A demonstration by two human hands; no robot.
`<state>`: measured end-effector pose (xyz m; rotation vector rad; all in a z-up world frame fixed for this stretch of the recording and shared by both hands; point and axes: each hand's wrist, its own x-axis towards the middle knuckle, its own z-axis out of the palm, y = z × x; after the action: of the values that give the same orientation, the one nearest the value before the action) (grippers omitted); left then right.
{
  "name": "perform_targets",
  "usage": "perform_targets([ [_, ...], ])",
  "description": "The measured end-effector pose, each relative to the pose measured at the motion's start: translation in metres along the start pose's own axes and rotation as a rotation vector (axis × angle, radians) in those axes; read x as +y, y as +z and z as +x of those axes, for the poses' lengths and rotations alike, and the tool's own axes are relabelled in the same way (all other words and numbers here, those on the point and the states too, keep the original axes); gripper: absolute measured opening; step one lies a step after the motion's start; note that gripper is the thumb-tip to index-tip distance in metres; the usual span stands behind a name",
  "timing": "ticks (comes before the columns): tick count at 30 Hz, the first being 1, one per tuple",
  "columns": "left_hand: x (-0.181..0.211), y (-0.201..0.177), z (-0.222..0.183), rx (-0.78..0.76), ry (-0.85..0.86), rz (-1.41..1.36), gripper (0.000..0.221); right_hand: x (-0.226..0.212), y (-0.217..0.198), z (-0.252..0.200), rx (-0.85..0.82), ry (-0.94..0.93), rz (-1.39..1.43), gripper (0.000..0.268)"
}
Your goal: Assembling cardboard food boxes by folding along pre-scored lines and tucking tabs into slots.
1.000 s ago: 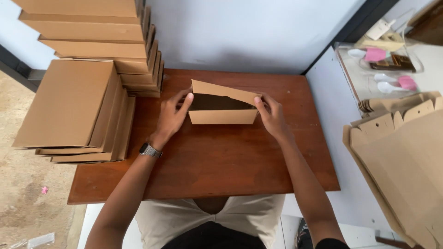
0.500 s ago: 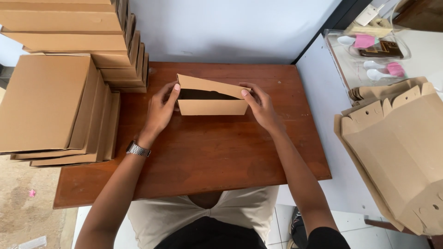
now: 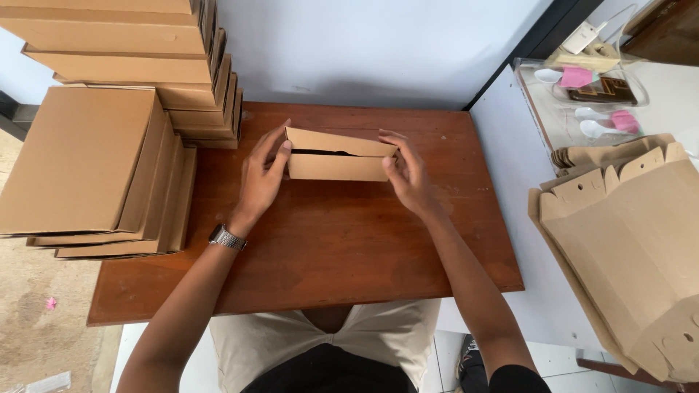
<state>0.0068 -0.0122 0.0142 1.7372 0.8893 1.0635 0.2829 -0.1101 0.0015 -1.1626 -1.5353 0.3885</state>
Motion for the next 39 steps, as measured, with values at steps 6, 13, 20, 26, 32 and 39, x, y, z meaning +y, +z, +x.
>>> perform_targets([
  [6, 0.006, -0.002, -0.001, 0.047, 0.010, 0.080, 0.046, -0.004, 0.002, -0.005, -0.227, -0.066, -0.198, 0.114],
  [13, 0.016, 0.000, -0.010, 0.087, 0.174, 0.175, 0.046, 0.000, 0.004, -0.006, -0.085, -0.039, -0.105, 0.093],
  [20, -0.009, -0.002, -0.006, 0.060, 0.361, 0.274, 0.086, -0.003, 0.000, -0.002, -0.011, -0.060, -0.044, 0.084],
  [26, -0.013, 0.000, -0.005, 0.069, 0.448, 0.430, 0.094, -0.008, 0.001, -0.002, -0.014, -0.099, -0.075, 0.080],
  [32, -0.039, 0.001, -0.002, 0.169, 0.550, 0.516, 0.073, -0.005, 0.001, 0.000, -0.005, -0.251, -0.118, 0.067],
  [39, -0.041, 0.000, 0.004, 0.282, 0.839, 0.573, 0.059, -0.006, 0.002, 0.002, 0.076, -0.418, -0.239, 0.057],
])
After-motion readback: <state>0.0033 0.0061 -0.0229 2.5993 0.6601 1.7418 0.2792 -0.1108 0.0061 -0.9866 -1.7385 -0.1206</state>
